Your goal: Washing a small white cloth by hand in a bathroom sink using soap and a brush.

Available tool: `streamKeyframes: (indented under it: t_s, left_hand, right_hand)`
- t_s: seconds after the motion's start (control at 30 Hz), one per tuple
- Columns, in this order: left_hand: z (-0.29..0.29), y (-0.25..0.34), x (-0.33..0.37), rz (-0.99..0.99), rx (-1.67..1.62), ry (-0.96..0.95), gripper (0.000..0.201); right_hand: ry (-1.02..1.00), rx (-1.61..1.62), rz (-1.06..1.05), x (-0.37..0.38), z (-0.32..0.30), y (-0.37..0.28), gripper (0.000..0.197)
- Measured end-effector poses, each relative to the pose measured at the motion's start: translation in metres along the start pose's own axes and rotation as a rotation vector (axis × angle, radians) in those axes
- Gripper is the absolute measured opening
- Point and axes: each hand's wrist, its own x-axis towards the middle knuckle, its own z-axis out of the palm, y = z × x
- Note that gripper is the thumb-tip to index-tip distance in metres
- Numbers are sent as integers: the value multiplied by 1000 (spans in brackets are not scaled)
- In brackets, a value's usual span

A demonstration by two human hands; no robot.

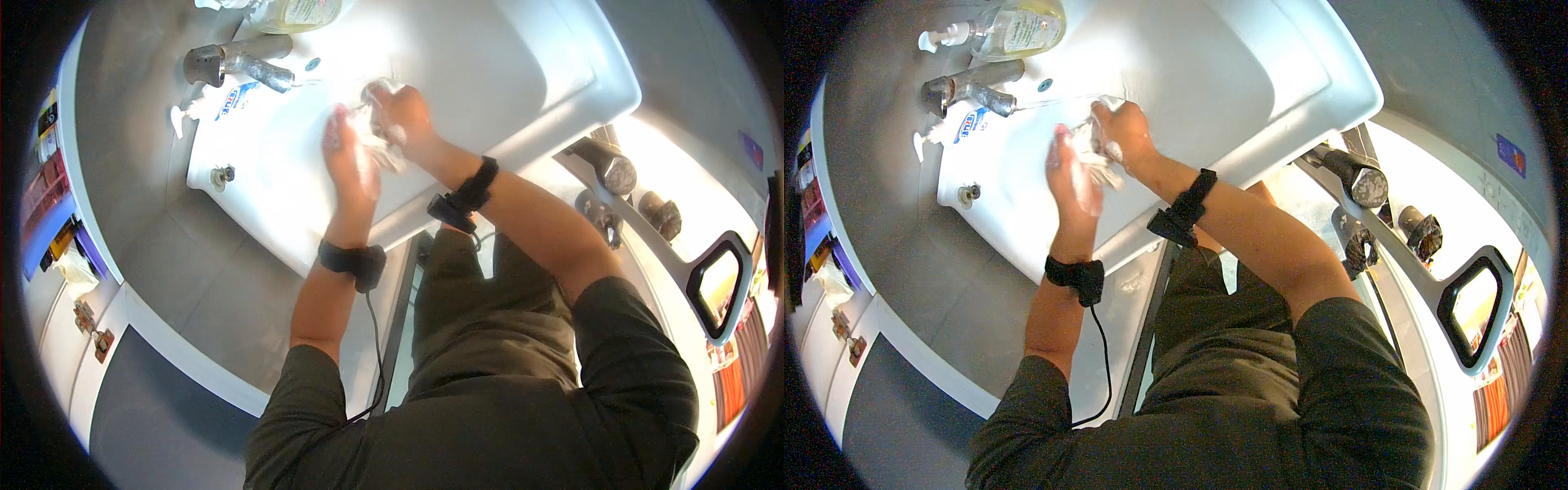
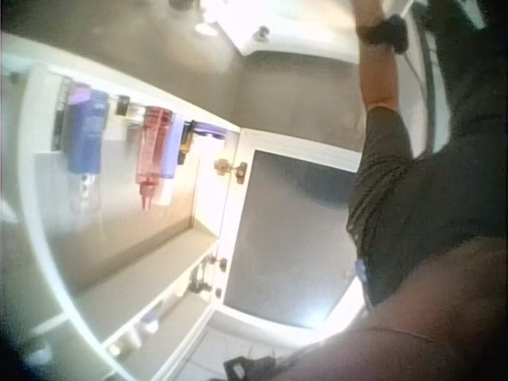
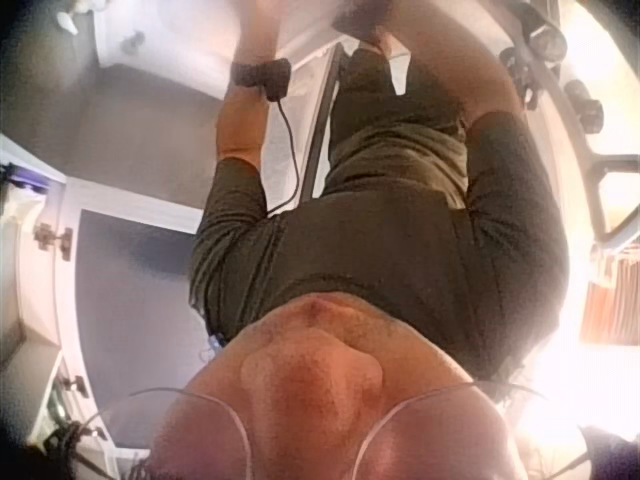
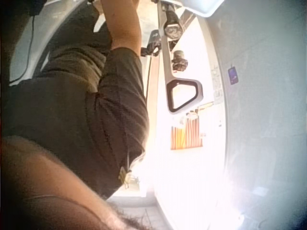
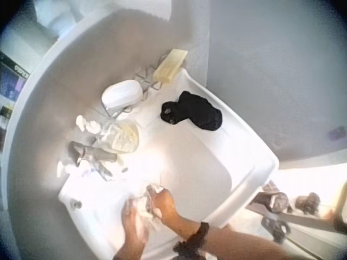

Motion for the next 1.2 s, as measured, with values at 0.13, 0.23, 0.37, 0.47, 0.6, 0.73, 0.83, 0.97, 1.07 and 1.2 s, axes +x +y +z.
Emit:
streamKeyframes:
  t_s: [0.13, 0.23, 0.37, 0.47, 0.6, 0.73, 0.83, 0.97, 1.07, 1.2]
  left_hand:
    - [-22, -5, 17, 313, 261, 149, 24]
    - [-14, -18, 16, 410, 393, 215, 20]
    - [1, -19, -11, 280, 130, -88, 21]
    - [-25, -26, -19, 217, 355, -188, 25]
    - [-5, -8, -23, 79, 220, -122, 20]
    - [-10, -6, 2, 114, 260, -79, 36]
    - [-9, 7, 7, 207, 400, 94, 38]
    - [-2, -29, -18, 226, 320, 136, 34]
    - [-13, 0, 10, 171, 218, 76, 43]
    - [7, -5, -22, -82, 244, 140, 49]
  right_hand:
    - [-180, 244, -48, -25, -2, 5, 56]
    - [-72, 110, -236, -40, 11, 31, 71]
    - [52, 126, -203, -39, 11, 26, 70]
    - [128, 171, -114, -38, 8, -8, 55]
    - [430, -79, -399, -38, 8, -19, 33]
    - [349, -214, -504, -69, 28, -1, 25]
    - [306, -210, -820, -77, 35, 10, 27]
    - [273, -55, -67, -38, 15, -24, 35]
    - [568, -323, -809, -54, 42, 29, 36]
    - [198, -106, -85, -25, 19, -16, 38]
